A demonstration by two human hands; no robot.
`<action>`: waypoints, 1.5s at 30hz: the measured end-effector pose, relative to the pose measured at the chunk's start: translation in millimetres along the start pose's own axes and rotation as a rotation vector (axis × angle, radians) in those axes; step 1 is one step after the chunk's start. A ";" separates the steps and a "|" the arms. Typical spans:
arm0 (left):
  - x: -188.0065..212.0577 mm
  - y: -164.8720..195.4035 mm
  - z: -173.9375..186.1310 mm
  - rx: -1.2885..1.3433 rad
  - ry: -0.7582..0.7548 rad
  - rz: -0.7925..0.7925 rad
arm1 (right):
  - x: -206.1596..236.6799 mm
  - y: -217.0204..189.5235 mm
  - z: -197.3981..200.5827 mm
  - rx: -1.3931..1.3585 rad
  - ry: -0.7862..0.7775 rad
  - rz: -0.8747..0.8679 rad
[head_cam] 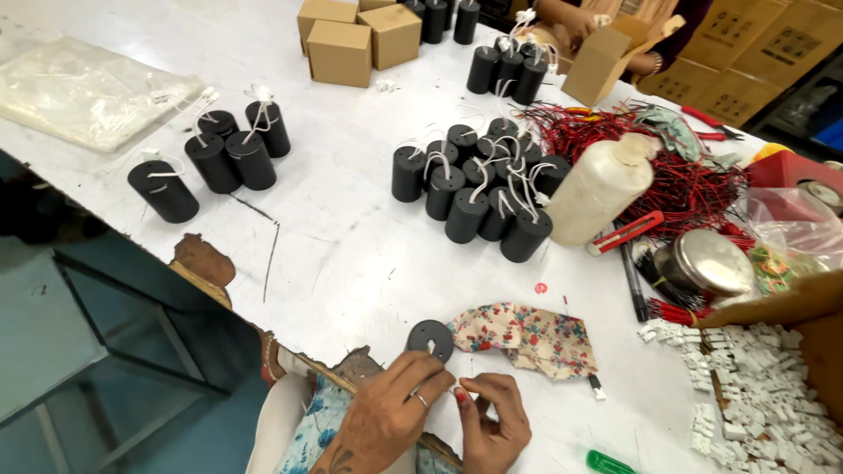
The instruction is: The person picks up a black cylindrical housing, threads its white wire leads through a white plastic cap, presses the cap onto the housing, and places the finished unit with a group of completed units on the worktable, repeating the cycle. A patterned cloth and a green-handled screwdriver lie on the table while coworkers pack units into cardboard boxes.
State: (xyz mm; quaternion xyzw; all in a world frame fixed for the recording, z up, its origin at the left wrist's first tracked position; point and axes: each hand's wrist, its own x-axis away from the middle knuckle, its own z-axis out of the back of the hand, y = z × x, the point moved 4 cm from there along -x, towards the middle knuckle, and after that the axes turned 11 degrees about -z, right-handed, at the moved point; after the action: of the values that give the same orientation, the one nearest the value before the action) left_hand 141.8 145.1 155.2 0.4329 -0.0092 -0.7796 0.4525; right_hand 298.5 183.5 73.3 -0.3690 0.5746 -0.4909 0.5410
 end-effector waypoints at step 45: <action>2.1 -17.4 -10.1 0.379 0.189 -0.066 | 3.3 -9.8 9.7 -0.541 -0.255 -0.694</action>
State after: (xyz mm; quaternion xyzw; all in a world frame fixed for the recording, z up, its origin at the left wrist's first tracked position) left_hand 136.1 157.6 140.4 0.5814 -0.0988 -0.7344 0.3360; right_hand 306.6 176.4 82.5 -0.7252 0.4532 -0.4260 0.2953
